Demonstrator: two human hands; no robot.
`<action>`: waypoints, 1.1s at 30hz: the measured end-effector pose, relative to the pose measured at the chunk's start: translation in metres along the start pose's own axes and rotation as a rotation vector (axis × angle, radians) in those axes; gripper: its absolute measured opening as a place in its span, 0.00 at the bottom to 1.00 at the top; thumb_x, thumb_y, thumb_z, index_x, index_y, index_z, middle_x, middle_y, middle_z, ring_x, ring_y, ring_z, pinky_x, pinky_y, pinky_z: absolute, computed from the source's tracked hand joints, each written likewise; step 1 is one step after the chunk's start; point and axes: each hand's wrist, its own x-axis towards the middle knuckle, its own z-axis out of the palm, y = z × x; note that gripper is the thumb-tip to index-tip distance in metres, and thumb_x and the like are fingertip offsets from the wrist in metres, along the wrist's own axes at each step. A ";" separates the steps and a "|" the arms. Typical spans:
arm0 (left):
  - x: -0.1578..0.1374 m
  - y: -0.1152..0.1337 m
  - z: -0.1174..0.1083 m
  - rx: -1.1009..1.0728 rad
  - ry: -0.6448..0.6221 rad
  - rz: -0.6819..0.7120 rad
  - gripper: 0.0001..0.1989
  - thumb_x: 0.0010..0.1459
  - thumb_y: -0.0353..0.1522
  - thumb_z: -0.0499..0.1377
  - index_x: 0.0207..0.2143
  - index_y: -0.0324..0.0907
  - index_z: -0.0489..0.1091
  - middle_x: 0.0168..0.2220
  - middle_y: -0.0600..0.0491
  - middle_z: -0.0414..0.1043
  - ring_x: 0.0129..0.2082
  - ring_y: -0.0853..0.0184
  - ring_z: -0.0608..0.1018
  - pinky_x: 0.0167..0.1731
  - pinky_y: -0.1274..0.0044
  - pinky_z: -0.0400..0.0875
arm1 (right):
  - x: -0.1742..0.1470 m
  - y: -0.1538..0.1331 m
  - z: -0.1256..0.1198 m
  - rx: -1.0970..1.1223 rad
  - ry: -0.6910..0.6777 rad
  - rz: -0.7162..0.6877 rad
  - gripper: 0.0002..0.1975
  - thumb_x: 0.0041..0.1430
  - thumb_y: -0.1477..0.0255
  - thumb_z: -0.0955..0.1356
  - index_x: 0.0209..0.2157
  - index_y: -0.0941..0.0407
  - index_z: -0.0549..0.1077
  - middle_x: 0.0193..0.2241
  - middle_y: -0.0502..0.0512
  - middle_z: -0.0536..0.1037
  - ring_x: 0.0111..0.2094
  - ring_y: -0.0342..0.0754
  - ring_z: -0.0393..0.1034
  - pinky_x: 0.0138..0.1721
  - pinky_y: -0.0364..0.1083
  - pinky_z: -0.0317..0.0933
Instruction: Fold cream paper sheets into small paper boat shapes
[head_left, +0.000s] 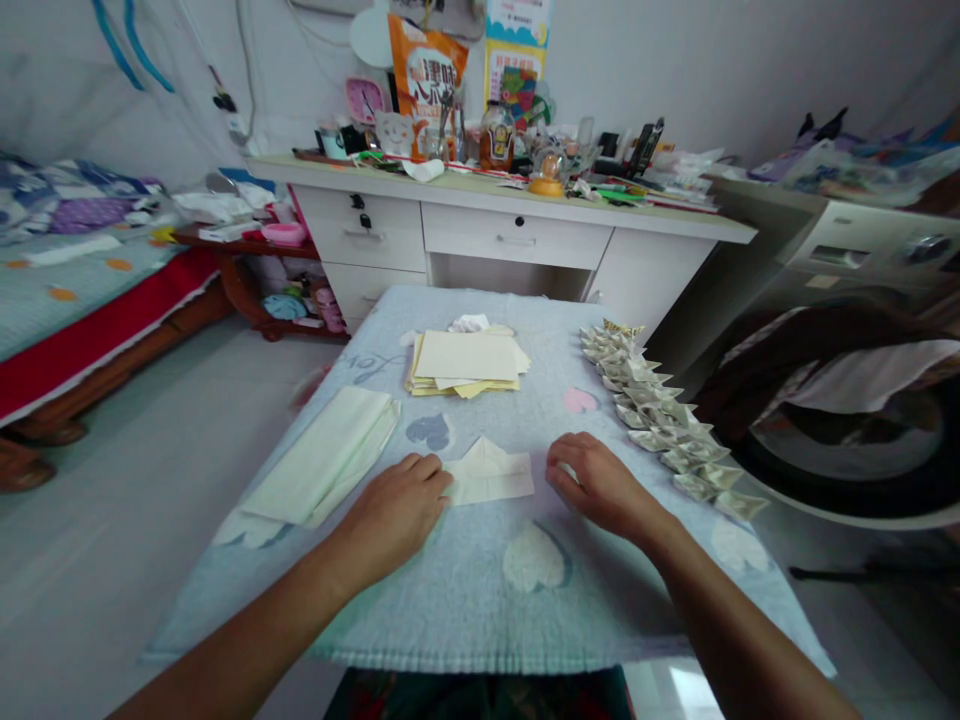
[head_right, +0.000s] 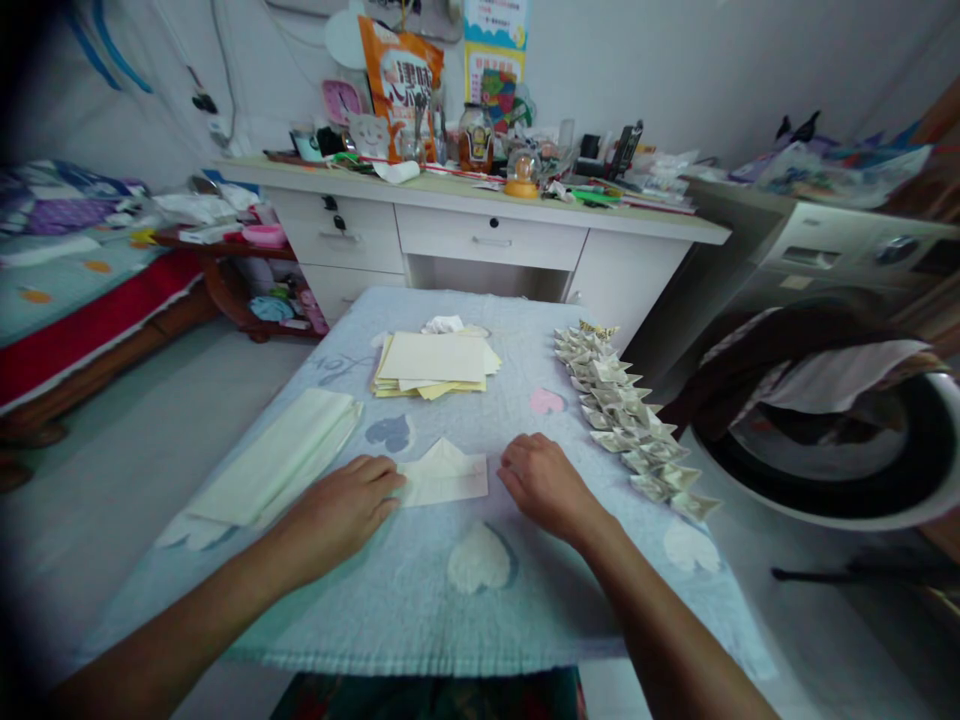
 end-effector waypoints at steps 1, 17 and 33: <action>0.005 0.001 -0.005 0.000 -0.029 0.001 0.09 0.61 0.31 0.51 0.34 0.42 0.71 0.36 0.49 0.69 0.39 0.62 0.71 0.41 0.70 0.66 | 0.006 -0.004 -0.001 0.019 0.010 0.041 0.10 0.63 0.69 0.63 0.37 0.58 0.74 0.37 0.57 0.76 0.40 0.50 0.67 0.44 0.48 0.58; 0.068 0.000 0.020 -0.593 0.108 -0.067 0.44 0.44 0.27 0.63 0.63 0.42 0.50 0.46 0.48 0.68 0.41 0.63 0.72 0.41 0.72 0.67 | 0.043 -0.006 0.046 0.259 0.070 0.074 0.05 0.51 0.74 0.71 0.29 0.56 0.70 0.39 0.54 0.69 0.43 0.50 0.59 0.45 0.49 0.51; 0.068 0.001 0.016 -1.477 0.317 -0.327 0.16 0.46 0.37 0.64 0.37 0.37 0.69 0.27 0.56 0.69 0.22 0.73 0.66 0.19 0.82 0.58 | 0.047 -0.012 0.065 1.215 0.133 0.113 0.24 0.49 0.64 0.73 0.46 0.54 0.64 0.35 0.50 0.71 0.33 0.44 0.65 0.31 0.42 0.59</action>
